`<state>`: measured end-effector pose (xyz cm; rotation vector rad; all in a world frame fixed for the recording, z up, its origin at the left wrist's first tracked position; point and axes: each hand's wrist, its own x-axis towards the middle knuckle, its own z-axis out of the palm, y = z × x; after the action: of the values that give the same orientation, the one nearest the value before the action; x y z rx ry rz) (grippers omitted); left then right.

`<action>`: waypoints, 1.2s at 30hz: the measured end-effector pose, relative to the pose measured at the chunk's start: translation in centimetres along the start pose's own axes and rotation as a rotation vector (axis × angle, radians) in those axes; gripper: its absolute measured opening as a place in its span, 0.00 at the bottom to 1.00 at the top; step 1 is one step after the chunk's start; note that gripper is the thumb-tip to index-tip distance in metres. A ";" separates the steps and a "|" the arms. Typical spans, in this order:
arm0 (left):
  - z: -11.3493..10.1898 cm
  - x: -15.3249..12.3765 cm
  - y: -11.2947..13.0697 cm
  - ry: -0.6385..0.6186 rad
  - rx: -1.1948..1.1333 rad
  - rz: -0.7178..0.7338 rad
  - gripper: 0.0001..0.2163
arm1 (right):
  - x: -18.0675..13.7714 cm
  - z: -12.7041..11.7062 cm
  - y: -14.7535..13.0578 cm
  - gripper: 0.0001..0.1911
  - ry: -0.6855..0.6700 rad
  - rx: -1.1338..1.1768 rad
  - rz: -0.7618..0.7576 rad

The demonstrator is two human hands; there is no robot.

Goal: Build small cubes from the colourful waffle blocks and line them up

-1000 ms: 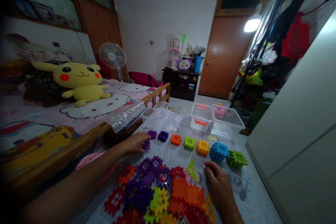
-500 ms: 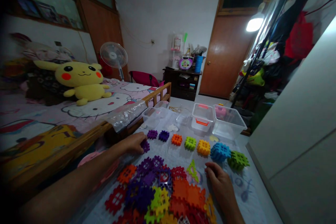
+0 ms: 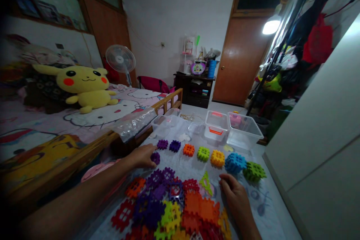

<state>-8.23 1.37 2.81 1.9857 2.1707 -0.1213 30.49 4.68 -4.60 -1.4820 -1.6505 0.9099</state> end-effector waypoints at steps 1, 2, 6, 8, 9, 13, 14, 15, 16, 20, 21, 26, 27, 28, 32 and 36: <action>-0.1 -0.1 0.0 -0.003 0.009 0.005 0.26 | 0.0 0.0 0.0 0.22 0.005 -0.004 0.000; -0.1 -0.2 0.1 -0.003 0.018 0.007 0.24 | 0.0 -0.1 -0.1 0.22 0.006 -0.007 0.000; -0.3 -0.5 0.4 0.030 0.040 -0.021 0.19 | 0.0 0.0 0.1 0.22 -0.018 0.004 0.010; -0.3 -0.6 0.5 0.048 0.045 -0.046 0.18 | 0.1 0.0 0.4 0.23 -0.033 0.001 0.018; -0.3 -0.6 0.6 0.052 0.047 -0.060 0.18 | 0.2 0.1 0.5 0.24 -0.036 0.001 0.021; -0.1 -0.5 0.6 0.058 0.049 -0.092 0.18 | 0.3 0.2 0.8 0.24 -0.043 0.016 0.028; -0.1 -0.4 0.6 0.062 0.048 -0.090 0.18 | 0.3 0.2 0.8 0.24 -0.042 0.020 0.029; -0.1 -0.4 0.6 0.065 0.046 -0.082 0.18 | 0.2 0.1 0.7 0.23 -0.040 0.021 0.028; -0.1 -0.4 0.6 0.067 0.044 -0.069 0.19 | 0.2 0.1 0.6 0.23 -0.033 0.016 0.025; -0.3 -0.6 0.7 0.063 0.038 -0.011 0.20 | 0.0 0.0 0.1 0.20 0.006 0.009 -0.010; -0.3 -0.7 0.8 0.062 0.039 -0.002 0.20 | 0.0 0.0 0.0 0.20 0.009 0.016 -0.015; 0.0 -0.9 1.2 0.049 0.048 -0.019 0.19 | 0.0 0.1 0.0 0.21 0.008 0.049 -0.010; 0.1 -0.9 1.2 0.048 0.048 -0.022 0.18 | 0.0 0.1 0.0 0.21 0.008 0.052 -0.010; 0.2 -0.9 1.2 0.048 0.047 -0.022 0.17 | 0.0 0.1 -0.1 0.21 0.009 0.054 -0.012; 0.2 -0.9 0.8 0.043 0.034 -0.002 0.17 | -0.1 0.0 -0.3 0.22 0.009 0.042 -0.007; 0.2 -0.9 0.6 0.032 0.019 0.011 0.21 | -0.2 -0.1 -0.6 0.23 0.008 0.022 0.000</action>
<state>-7.51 0.56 2.88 2.0231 2.1858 -0.1105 30.29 4.45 -4.05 -1.4690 -1.6298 0.9186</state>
